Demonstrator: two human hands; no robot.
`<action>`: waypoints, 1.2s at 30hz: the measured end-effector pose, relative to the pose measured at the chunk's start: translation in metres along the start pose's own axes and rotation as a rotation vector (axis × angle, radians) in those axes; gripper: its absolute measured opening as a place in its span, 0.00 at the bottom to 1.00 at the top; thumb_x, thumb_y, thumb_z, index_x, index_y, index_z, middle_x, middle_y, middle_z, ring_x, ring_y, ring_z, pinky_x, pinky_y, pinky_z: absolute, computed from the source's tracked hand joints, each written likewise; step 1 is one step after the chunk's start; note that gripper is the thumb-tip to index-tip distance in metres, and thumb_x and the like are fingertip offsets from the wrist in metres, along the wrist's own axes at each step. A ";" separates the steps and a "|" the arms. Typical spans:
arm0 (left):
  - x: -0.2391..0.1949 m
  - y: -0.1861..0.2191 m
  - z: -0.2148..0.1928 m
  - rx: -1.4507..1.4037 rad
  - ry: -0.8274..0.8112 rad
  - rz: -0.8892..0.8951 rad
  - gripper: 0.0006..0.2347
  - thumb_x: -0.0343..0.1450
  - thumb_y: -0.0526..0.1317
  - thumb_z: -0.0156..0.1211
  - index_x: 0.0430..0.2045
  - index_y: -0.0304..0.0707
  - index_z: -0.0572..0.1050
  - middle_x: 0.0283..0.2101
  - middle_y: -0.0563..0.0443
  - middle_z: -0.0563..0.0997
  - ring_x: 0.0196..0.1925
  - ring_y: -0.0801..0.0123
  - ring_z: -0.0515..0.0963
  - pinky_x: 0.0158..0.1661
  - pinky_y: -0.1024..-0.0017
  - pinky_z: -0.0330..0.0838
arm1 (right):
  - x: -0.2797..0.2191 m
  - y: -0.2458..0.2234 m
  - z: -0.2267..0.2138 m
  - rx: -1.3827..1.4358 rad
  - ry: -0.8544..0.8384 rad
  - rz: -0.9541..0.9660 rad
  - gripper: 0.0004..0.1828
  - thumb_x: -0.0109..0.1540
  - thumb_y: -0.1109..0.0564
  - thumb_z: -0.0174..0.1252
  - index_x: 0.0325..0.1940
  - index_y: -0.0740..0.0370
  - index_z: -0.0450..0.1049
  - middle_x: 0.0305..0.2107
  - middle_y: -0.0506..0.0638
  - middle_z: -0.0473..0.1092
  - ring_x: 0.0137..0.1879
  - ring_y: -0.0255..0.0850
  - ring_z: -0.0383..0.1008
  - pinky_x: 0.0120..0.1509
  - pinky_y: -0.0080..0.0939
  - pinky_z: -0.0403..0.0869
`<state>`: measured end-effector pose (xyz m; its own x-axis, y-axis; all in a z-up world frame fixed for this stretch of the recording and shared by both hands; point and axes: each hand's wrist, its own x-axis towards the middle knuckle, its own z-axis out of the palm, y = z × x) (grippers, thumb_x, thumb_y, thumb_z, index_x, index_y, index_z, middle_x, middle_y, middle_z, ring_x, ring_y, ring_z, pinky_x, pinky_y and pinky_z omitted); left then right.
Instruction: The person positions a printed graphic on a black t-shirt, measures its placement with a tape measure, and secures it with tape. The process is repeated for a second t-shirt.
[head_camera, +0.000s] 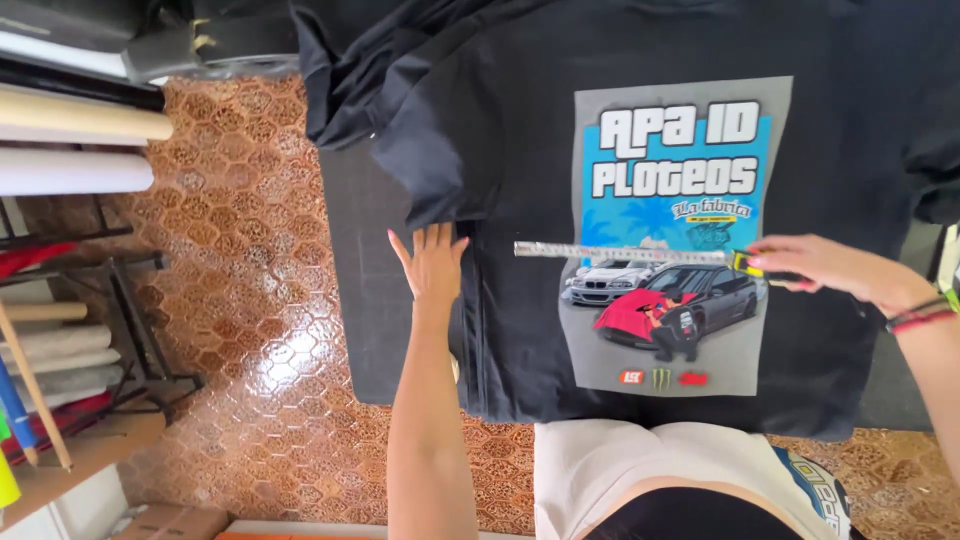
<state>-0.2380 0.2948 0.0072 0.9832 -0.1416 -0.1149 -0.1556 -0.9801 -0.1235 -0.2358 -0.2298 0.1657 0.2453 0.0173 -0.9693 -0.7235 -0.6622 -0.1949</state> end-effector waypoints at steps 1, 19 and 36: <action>0.001 -0.008 0.008 0.002 0.000 -0.009 0.20 0.76 0.57 0.52 0.58 0.52 0.77 0.55 0.62 0.79 0.59 0.62 0.73 0.71 0.30 0.40 | 0.002 -0.010 0.003 -0.007 -0.002 -0.004 0.32 0.65 0.40 0.53 0.71 0.51 0.75 0.52 0.47 0.76 0.46 0.40 0.64 0.50 0.39 0.64; -0.052 0.103 -0.010 -0.330 0.386 -0.017 0.17 0.79 0.34 0.57 0.63 0.32 0.71 0.71 0.42 0.68 0.71 0.52 0.71 0.68 0.54 0.68 | 0.037 -0.061 0.016 -0.038 -0.049 -0.066 0.28 0.68 0.36 0.50 0.56 0.55 0.82 0.42 0.47 0.69 0.45 0.39 0.61 0.48 0.38 0.61; -0.049 0.119 0.008 -0.283 0.024 -0.126 0.24 0.81 0.46 0.46 0.74 0.38 0.58 0.80 0.46 0.52 0.81 0.52 0.51 0.73 0.45 0.51 | 0.033 -0.067 0.017 -0.168 0.051 -0.076 0.37 0.63 0.30 0.52 0.63 0.60 0.74 0.43 0.54 0.71 0.46 0.43 0.67 0.50 0.43 0.66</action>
<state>-0.3058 0.1866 -0.0093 0.9956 -0.0160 -0.0927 -0.0025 -0.9895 0.1445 -0.1900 -0.1718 0.1447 0.3310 0.0366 -0.9429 -0.5848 -0.7762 -0.2354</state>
